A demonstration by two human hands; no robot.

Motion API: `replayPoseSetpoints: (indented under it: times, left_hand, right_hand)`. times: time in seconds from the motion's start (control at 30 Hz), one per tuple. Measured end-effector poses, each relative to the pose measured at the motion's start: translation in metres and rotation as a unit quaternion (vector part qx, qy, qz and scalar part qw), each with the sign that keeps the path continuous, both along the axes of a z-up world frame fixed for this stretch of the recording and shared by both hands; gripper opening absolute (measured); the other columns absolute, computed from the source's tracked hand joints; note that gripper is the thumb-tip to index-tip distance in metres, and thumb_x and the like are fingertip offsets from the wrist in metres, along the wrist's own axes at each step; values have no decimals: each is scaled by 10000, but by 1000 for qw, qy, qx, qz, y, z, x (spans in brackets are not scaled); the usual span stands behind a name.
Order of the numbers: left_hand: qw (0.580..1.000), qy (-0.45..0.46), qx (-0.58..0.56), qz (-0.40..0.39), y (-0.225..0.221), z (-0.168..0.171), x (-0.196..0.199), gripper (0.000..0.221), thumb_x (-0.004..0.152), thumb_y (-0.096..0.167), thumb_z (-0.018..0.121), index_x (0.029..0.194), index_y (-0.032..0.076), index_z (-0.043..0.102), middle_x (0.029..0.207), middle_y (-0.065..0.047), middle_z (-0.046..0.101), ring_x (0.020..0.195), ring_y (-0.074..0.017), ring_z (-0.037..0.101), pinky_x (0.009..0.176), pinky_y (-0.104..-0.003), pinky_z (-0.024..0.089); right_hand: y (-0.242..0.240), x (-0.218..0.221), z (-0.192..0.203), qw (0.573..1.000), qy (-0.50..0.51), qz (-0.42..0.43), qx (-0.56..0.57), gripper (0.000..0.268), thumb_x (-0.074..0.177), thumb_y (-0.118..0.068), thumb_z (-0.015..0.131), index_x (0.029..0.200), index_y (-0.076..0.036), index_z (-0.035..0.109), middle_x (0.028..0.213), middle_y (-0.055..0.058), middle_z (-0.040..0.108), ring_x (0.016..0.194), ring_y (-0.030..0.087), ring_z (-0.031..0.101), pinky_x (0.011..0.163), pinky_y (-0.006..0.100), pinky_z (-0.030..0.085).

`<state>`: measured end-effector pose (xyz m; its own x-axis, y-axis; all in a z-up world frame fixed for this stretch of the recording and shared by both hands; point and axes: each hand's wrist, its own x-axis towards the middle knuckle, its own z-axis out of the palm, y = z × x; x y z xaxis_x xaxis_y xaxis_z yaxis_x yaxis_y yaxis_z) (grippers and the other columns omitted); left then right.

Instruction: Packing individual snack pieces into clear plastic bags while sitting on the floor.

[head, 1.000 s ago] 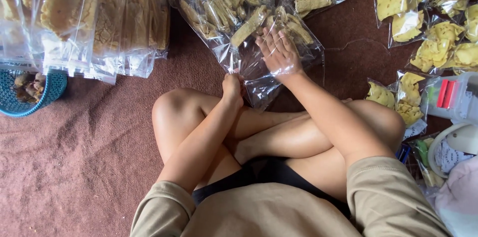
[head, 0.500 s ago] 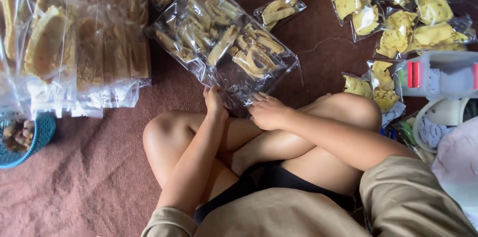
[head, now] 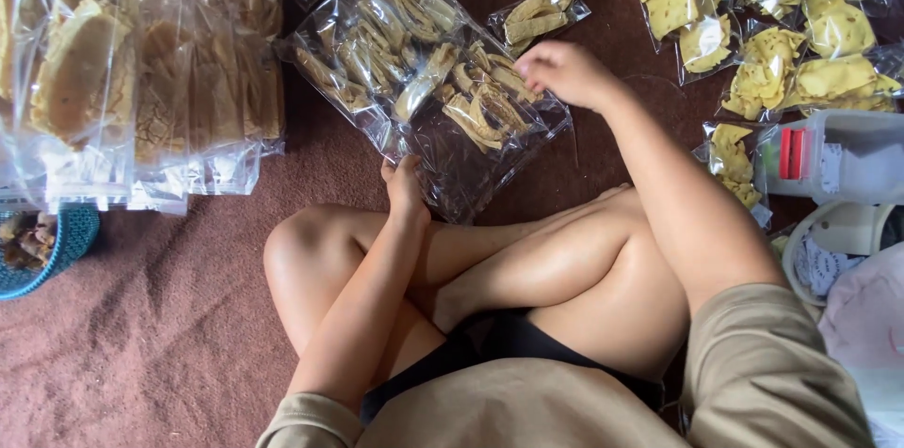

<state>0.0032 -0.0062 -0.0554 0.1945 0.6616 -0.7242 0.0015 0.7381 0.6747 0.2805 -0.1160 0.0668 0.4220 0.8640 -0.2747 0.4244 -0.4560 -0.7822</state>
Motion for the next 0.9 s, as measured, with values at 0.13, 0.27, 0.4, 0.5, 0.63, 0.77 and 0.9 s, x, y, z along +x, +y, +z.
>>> replayPoseSetpoints:
  times: [0.13,0.27,0.4,0.5,0.63,0.77,0.9]
  left_hand:
    - [1000,-17,-2,1,4,-9,3,853,887,217,704,1597,149,237,1392,-188,433,1242,-320,498,988,-433,452]
    - [1000,6,2,-23,6,-20,1,873,898,208,683,1618,143,194,1457,-220,378,1332,-379,458,1047,-472,409]
    - [999,16,15,-35,8,-31,2,910,887,223,690,1631,144,171,1486,-209,351,1327,-389,470,1020,-476,405]
    - [999,13,31,-40,5,-29,-3,906,895,226,693,1630,121,172,1479,-212,345,1296,-383,465,1010,-482,392]
    - [998,4,43,-48,4,-37,-5,907,902,239,691,1627,117,160,1446,-191,344,1221,-332,471,962,-455,381]
    - [998,-1,49,-47,6,-36,-3,922,878,203,682,1618,91,143,1419,-170,381,1150,-289,486,882,-406,383]
    - [998,-4,50,-41,6,-32,-2,930,868,207,692,1618,94,154,1460,-183,375,1291,-373,459,954,-460,373]
  right_hand:
    - [-24,52,-61,989,-115,-94,-25,138,982,-300,648,1036,-214,742,763,15,705,832,221,704,798,374,540]
    - [-36,68,-98,958,-168,-162,-165,244,905,-404,644,1120,-343,744,1053,-17,750,1062,235,692,871,381,557]
    - [-26,53,-84,950,-153,-147,-227,490,999,-375,548,1450,-186,565,1431,205,539,1315,371,543,1049,519,472]
    - [-28,45,-86,948,-102,-117,-276,553,1025,-349,509,1533,-133,476,1516,255,448,1414,390,444,1109,544,405]
    - [-31,35,-70,946,-96,-116,-286,556,1028,-346,504,1530,-109,478,1519,279,431,1421,421,423,1112,559,395]
    - [-25,23,-47,950,-119,-134,-254,572,1021,-351,521,1537,-112,461,1505,279,437,1401,441,441,1101,581,396]
    - [-20,15,-42,955,-119,-126,-241,580,1014,-347,526,1542,-119,453,1515,276,428,1401,462,436,1111,589,388]
